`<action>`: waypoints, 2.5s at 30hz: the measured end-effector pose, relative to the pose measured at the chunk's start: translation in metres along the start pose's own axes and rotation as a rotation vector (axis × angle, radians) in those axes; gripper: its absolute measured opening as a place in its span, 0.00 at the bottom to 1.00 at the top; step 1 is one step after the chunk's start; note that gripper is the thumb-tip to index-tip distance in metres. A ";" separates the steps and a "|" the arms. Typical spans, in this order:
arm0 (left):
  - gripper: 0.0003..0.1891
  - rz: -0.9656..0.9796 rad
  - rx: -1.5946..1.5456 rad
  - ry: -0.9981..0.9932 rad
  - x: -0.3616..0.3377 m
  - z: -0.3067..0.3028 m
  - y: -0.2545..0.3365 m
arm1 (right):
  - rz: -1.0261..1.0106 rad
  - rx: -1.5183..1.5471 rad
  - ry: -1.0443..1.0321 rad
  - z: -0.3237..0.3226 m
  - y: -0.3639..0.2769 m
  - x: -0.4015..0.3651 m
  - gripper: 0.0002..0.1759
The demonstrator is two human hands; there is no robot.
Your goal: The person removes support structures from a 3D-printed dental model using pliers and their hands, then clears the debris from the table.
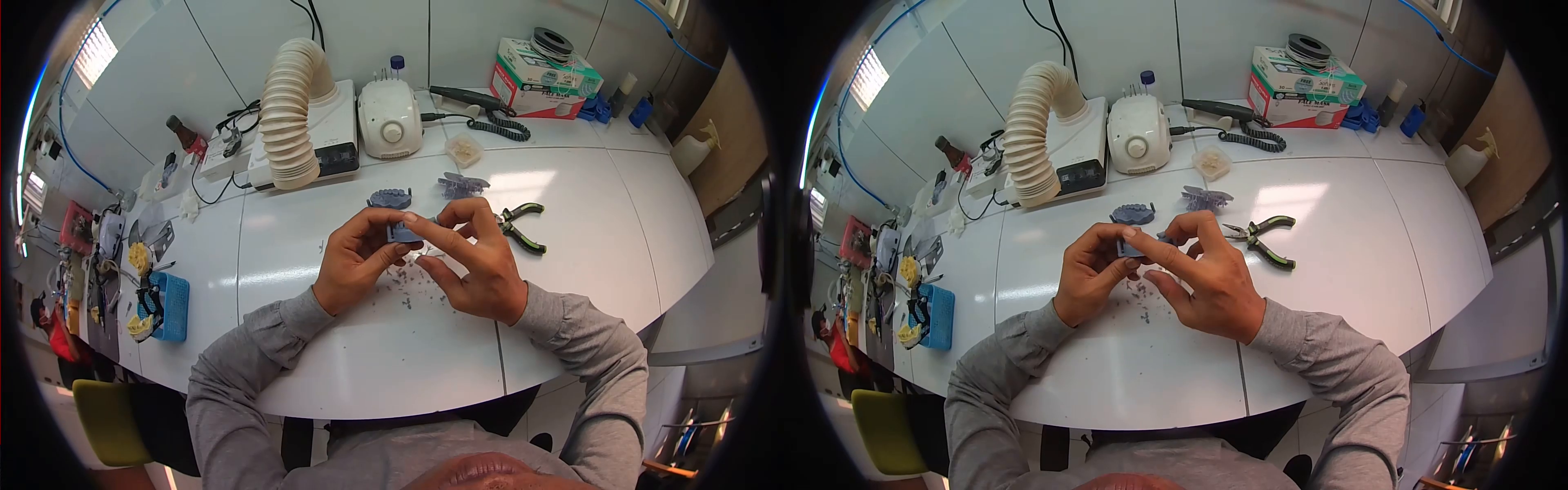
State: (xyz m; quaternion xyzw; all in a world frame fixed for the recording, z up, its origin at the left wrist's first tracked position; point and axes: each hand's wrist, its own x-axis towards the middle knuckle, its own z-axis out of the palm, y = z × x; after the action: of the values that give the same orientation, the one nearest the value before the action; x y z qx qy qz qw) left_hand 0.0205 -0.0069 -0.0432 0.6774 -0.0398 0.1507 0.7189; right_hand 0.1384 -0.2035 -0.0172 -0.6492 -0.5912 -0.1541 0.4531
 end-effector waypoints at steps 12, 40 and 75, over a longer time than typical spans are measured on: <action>0.21 -0.021 0.052 -0.033 0.002 0.002 0.005 | 0.335 0.283 0.025 0.003 0.018 -0.008 0.17; 0.11 0.137 0.696 0.372 0.011 -0.022 0.010 | 0.087 -0.223 0.053 -0.023 0.029 0.004 0.12; 0.16 -0.133 0.110 0.146 0.013 -0.021 0.005 | 0.420 0.041 0.050 -0.028 0.028 -0.002 0.08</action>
State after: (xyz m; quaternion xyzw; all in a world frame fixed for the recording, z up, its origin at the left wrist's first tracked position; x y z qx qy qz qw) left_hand 0.0283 0.0164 -0.0367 0.7044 0.0658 0.1536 0.6899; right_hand 0.1726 -0.2231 -0.0144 -0.7448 -0.4344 -0.0604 0.5030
